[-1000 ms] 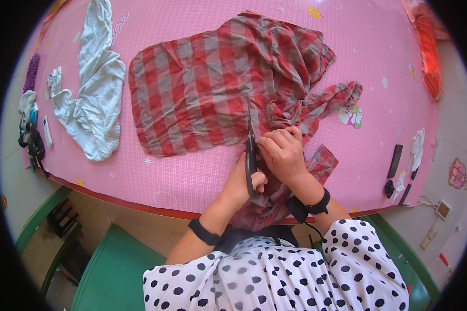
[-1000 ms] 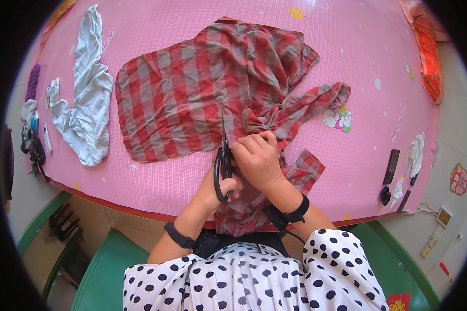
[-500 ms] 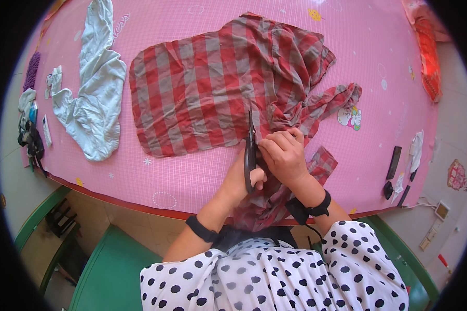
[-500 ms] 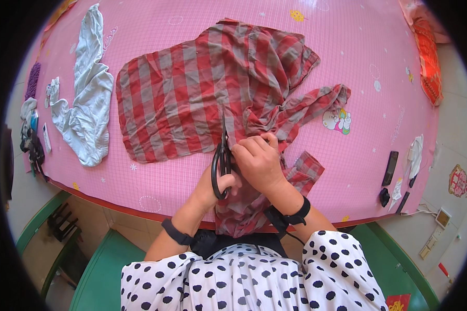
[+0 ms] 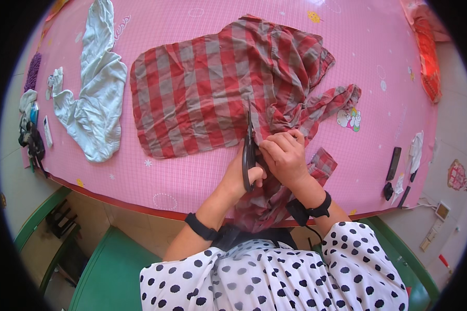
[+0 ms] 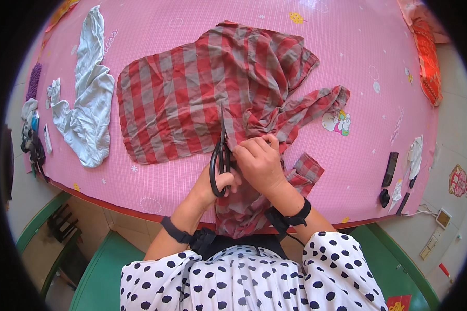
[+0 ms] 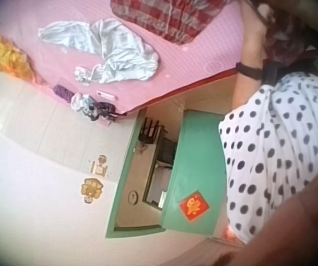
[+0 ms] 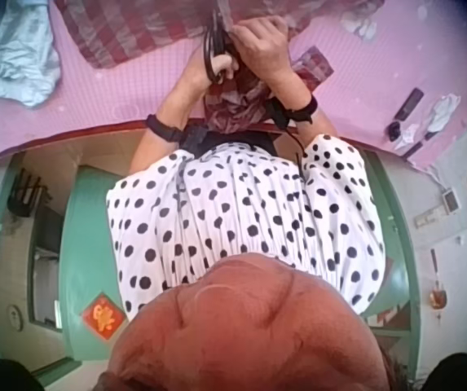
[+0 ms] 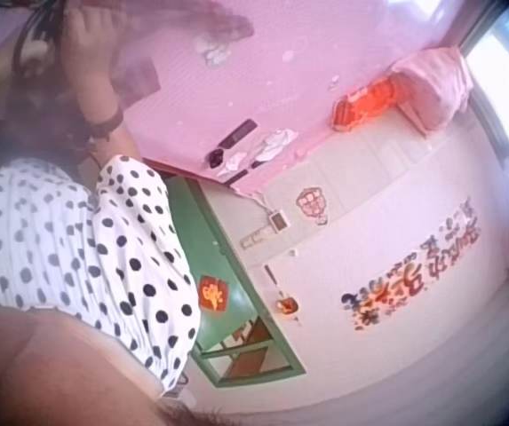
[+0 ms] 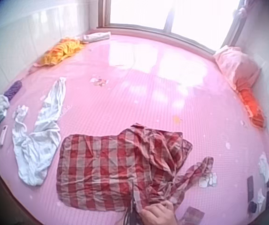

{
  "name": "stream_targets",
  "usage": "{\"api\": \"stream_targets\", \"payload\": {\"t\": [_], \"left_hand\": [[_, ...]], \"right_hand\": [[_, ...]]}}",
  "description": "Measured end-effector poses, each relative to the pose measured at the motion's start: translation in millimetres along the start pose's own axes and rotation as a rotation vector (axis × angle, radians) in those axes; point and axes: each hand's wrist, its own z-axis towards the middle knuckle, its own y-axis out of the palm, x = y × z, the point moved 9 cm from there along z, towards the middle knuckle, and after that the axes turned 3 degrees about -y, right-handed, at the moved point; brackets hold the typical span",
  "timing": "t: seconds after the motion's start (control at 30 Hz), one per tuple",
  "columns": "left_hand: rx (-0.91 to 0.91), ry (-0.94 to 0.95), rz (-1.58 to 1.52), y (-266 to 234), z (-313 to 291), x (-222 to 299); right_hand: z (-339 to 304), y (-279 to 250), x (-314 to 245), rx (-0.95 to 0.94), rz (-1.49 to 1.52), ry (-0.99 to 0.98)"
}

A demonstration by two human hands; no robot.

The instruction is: The person cuts a square piece of checkered fabric from a larger garment and then folds the edges of the square.

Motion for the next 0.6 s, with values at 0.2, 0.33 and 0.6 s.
{"api": "stream_targets", "payload": {"t": [0.2, 0.33, 0.6], "left_hand": [[0.006, -0.032, -0.006, -1.5, 0.7, 0.5], [-0.011, -0.027, -0.030, -2.4, 1.2, 0.0], [-0.046, 0.001, -0.031, -0.5, -5.2, 5.6]], "right_hand": [[0.8, 0.2, 0.6, -0.026, 0.025, 0.030], [0.3, 0.9, 0.4, -0.029, 0.030, 0.030], [-0.4, -0.9, 0.3, 0.007, 0.014, 0.009]]}}
